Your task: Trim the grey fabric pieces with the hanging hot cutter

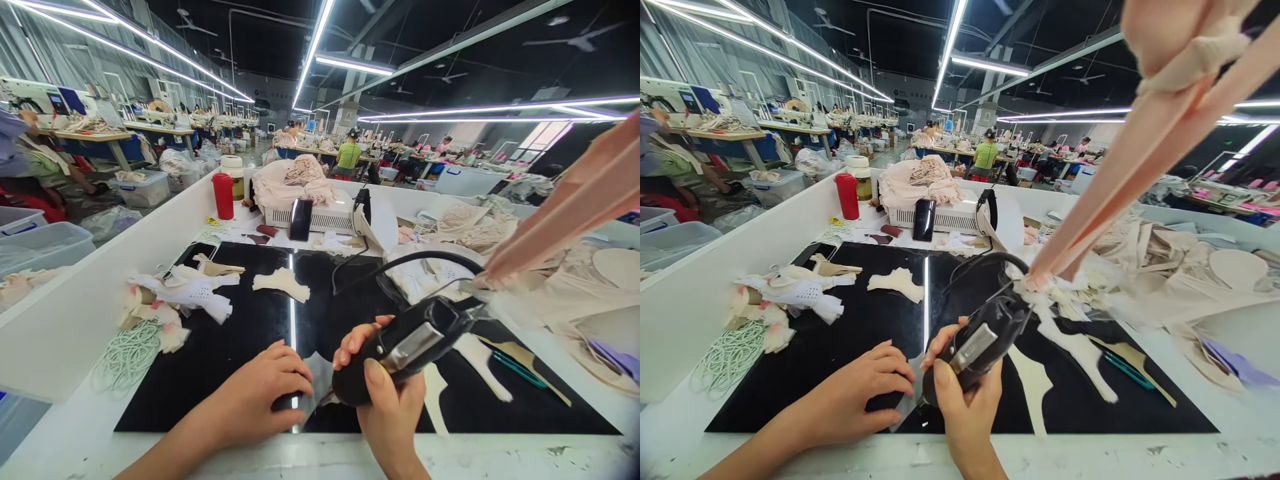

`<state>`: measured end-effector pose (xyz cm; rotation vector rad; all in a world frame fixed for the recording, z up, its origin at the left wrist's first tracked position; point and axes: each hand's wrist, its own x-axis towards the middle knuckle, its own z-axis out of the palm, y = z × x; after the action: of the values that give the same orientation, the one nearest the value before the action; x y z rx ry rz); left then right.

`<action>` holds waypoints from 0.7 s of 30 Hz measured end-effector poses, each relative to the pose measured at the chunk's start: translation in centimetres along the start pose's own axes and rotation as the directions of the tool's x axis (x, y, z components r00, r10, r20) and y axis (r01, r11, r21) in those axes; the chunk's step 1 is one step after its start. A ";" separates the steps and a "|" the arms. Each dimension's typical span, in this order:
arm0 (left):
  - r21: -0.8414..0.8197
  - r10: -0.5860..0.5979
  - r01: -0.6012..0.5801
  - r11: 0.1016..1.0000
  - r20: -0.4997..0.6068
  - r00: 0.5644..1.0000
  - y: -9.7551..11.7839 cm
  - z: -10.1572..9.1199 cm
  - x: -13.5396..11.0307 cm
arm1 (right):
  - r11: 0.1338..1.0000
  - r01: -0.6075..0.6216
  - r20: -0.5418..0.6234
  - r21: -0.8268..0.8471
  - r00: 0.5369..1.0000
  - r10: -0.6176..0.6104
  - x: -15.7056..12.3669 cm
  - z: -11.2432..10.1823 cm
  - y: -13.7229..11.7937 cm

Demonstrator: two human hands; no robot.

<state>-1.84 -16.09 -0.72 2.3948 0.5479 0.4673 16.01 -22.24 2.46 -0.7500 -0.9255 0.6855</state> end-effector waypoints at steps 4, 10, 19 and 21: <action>0.028 -0.011 0.012 1.000 -0.015 1.000 0.3 0.0 -0.1 | 0.994 0.081 -0.141 -0.072 0.986 -0.090 1.6 -1.3 -0.7; 0.096 0.049 -0.058 0.994 0.086 0.995 0.2 0.8 0.6 | 0.990 0.095 -0.199 -0.107 0.973 -0.115 2.7 -2.6 -0.3; 0.112 0.020 -0.034 0.993 0.127 0.992 -0.2 0.8 0.5 | 0.991 0.090 -0.148 -0.099 0.984 -0.104 2.2 -2.5 0.6; 0.118 0.011 -0.027 0.993 0.135 0.991 -0.2 0.8 0.5 | 0.991 0.092 -0.140 -0.100 0.984 -0.106 2.1 -2.5 0.6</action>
<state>-1.12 -16.14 -1.36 2.5253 0.5061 0.2857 19.02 -20.92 1.93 -0.8202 -0.8598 0.4962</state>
